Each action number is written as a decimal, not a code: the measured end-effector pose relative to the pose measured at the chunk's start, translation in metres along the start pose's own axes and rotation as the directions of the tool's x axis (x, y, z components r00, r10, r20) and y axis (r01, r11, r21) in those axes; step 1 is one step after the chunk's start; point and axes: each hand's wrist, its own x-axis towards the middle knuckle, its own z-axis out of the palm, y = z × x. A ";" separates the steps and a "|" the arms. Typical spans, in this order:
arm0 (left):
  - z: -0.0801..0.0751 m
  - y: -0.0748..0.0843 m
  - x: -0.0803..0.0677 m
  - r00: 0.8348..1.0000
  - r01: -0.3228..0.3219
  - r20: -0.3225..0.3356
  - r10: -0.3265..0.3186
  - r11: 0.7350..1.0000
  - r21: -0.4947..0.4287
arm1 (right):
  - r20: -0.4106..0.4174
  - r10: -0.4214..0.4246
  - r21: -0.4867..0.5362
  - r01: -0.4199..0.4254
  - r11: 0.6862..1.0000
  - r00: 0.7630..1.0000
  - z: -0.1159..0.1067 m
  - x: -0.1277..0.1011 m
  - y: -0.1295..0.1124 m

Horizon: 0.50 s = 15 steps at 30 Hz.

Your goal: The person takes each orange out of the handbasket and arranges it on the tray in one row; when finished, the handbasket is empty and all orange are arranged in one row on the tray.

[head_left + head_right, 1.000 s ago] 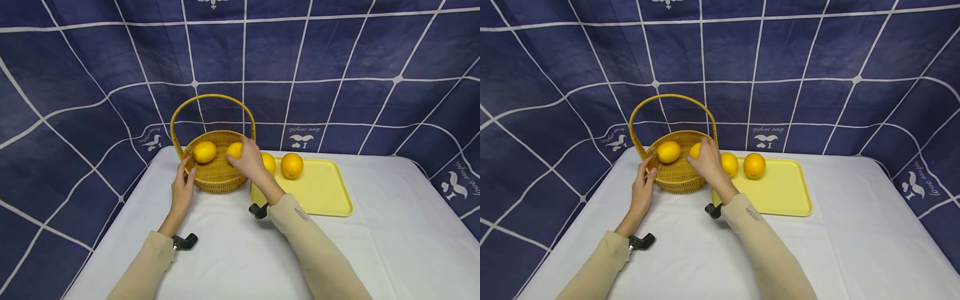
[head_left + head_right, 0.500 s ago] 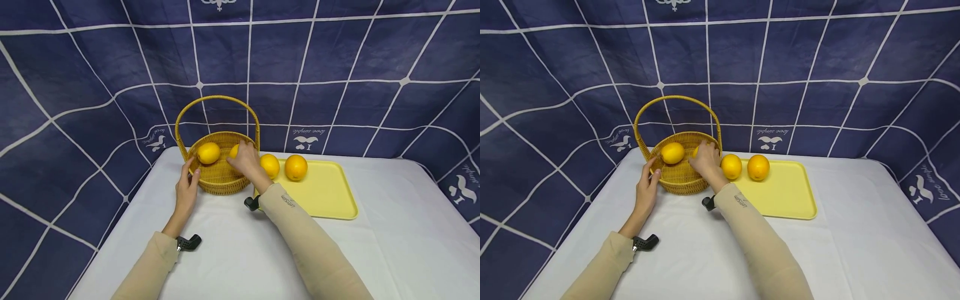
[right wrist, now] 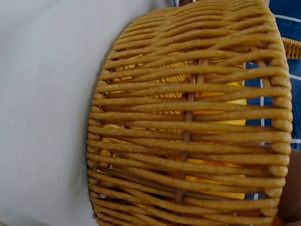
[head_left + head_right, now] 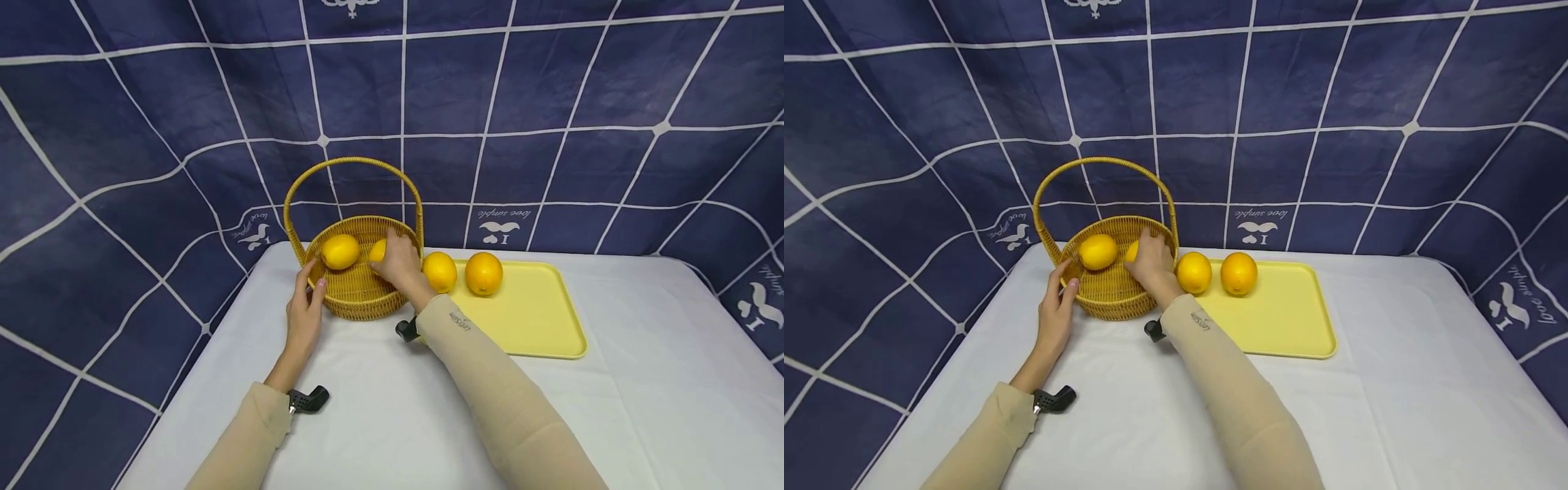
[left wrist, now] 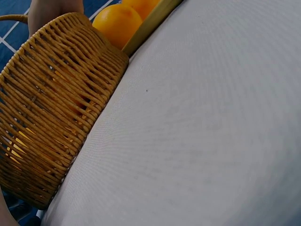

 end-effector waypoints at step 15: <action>0.000 0.000 0.001 1.000 -0.013 -0.005 0.013 1.000 -0.020 | -0.177 -0.135 0.210 0.171 0.963 0.975 -0.035 -0.032 0.005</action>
